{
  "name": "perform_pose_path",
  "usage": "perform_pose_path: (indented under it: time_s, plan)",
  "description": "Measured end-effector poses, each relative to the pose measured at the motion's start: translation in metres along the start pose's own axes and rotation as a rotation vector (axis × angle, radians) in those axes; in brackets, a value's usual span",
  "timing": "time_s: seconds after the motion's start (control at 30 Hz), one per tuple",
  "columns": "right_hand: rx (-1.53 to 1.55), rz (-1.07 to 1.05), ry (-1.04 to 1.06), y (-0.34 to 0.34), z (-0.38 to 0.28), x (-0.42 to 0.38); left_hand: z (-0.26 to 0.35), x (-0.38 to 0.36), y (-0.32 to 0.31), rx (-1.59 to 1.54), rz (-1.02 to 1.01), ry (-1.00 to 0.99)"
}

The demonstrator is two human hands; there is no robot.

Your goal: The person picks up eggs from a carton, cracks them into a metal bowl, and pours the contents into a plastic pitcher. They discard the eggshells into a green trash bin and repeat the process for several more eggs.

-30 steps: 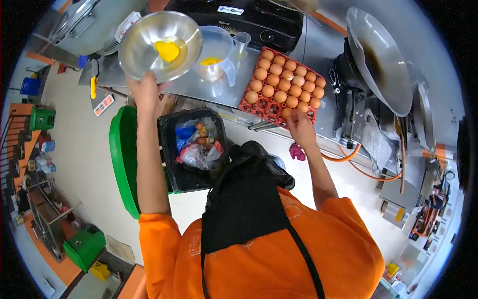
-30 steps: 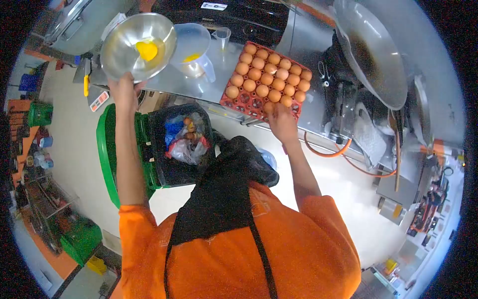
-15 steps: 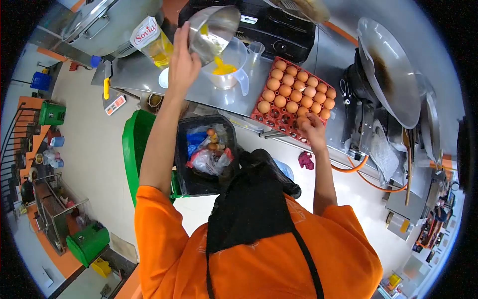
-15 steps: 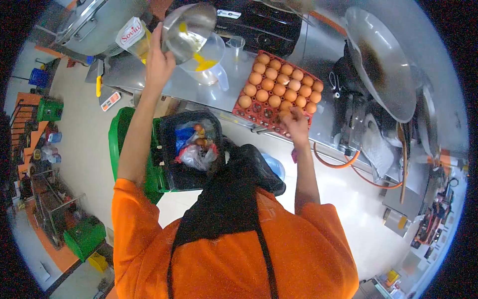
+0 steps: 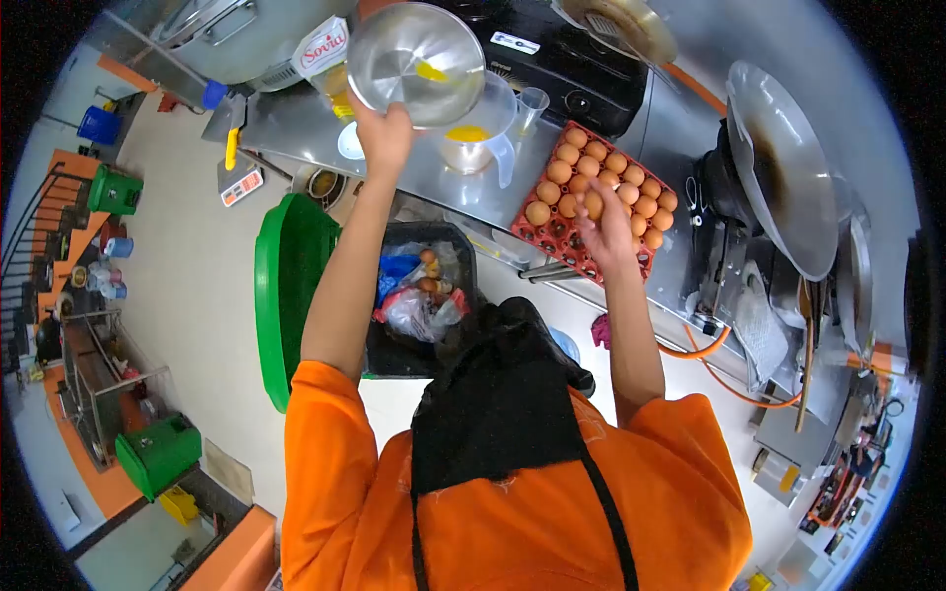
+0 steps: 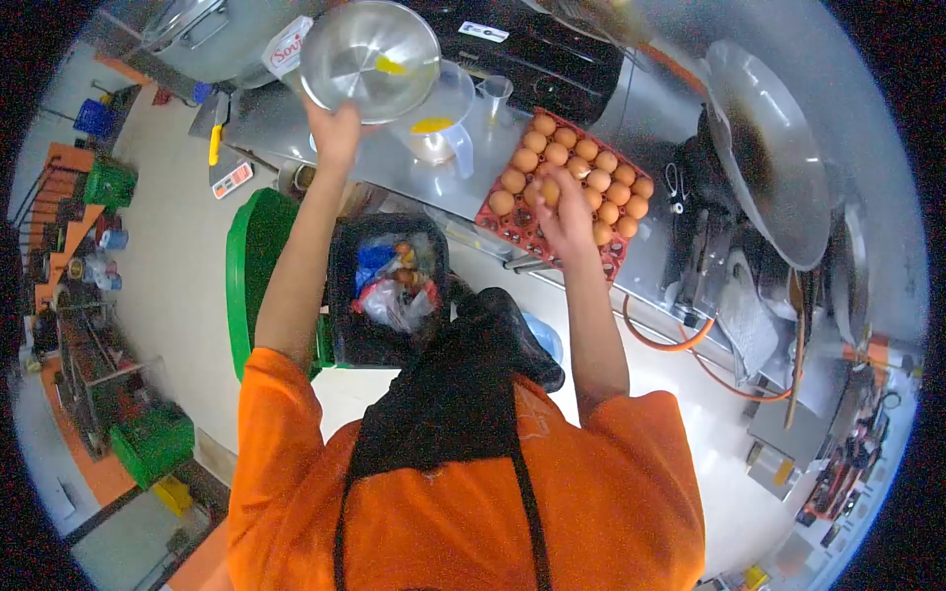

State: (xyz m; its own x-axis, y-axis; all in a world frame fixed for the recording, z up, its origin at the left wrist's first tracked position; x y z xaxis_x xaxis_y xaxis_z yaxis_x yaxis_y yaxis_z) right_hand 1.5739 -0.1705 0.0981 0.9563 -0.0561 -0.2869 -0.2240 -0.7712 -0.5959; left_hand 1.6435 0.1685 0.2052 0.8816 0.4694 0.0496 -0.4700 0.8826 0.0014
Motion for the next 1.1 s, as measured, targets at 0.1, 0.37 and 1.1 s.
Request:
perform_pose_path:
  time_s: [0.1, 0.37, 1.1]
  plan:
    - [0.010, -0.119, 0.019, -0.052, 0.000, 0.014, 0.004, -0.031, 0.014, -0.296, -0.014, 0.246]
    - [-0.838, -0.484, 1.110, -0.174, 0.039, -0.046, -0.060, -0.199, 0.090, -0.688, 0.082, 0.717]
    - [-0.974, -0.761, 0.815, -0.199, 0.170, -0.112, -0.152, -0.335, 0.192, -0.913, 0.659, 0.675]
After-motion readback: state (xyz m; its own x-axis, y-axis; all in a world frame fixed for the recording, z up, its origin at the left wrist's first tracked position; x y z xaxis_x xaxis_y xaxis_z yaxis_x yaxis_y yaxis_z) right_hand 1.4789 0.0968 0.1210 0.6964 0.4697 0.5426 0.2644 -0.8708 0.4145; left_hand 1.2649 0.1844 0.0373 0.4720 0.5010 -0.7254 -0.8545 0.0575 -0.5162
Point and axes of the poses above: each hand's wrist, its own x-axis towards the middle knuckle, its own y-axis out of the back of the hand, z = x × y, the point moved 8 cm from there along x, towards the middle knuckle, and after that the axes turned 11 degrees about y, right-handed, at the moved point
